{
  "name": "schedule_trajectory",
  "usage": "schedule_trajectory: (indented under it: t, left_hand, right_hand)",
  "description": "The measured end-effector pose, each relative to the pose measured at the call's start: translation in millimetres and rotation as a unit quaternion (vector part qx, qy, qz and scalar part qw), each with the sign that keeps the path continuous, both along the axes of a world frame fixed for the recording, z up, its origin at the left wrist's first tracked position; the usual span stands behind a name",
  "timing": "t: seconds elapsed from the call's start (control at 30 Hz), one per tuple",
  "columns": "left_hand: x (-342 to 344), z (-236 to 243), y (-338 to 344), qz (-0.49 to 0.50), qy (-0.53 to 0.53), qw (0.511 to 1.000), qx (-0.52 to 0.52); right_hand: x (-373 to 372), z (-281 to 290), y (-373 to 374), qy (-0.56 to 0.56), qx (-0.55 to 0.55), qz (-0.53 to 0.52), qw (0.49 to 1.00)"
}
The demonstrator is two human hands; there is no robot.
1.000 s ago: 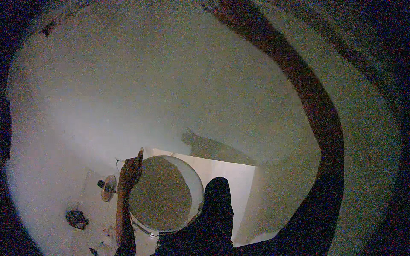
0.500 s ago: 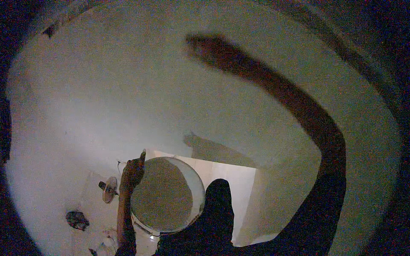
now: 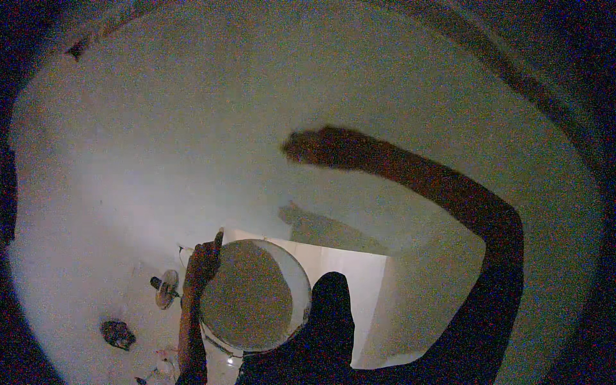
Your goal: Painting a ceiling with a brush and white paint from a bucket.
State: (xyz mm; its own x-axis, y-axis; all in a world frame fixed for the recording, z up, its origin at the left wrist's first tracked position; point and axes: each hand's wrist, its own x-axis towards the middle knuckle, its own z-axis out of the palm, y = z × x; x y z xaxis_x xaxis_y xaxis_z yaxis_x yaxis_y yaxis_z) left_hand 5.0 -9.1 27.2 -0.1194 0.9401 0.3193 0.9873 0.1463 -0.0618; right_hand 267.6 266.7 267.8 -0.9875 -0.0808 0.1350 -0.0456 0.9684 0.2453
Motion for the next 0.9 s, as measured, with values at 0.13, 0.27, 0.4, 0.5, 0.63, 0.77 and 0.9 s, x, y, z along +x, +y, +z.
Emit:
schedule_trajectory:
  t: [0.13,0.27,0.4,0.5,0.63,0.77,0.9]
  left_hand:
    - [1.9,1.7,-3.0,-0.013,-0.017,1.000,0.023]
    - [5.1,0.7,-3.9,-0.002,0.003,0.999,0.035]
    - [4.0,-0.8,-2.5,-0.011,0.028,0.999,0.034]
    - [2.6,-1.7,-3.5,-0.021,-0.009,0.998,0.050]
    - [1.3,-1.7,-3.5,-0.013,-0.027,0.999,0.032]
    - [1.2,-1.8,-3.2,-0.002,-0.018,1.000,0.018]
    - [3.2,-0.9,-3.2,-0.011,-0.006,0.999,0.035]
  right_hand:
    - [0.1,109.5,-4.8,0.282,0.018,-0.119,0.952]
    - [8.5,174.5,-15.2,0.386,-0.324,-0.095,0.858]
    - [-15.9,117.8,-8.9,0.268,0.245,0.042,0.931]
    - [-25.1,48.9,-5.8,0.026,0.090,0.021,0.995]
    - [-34.7,59.6,-20.4,0.092,0.141,0.014,0.986]
    - [-24.8,152.6,-27.9,0.334,0.115,-0.043,0.935]
    - [-24.7,128.4,-4.9,0.277,0.215,0.073,0.934]
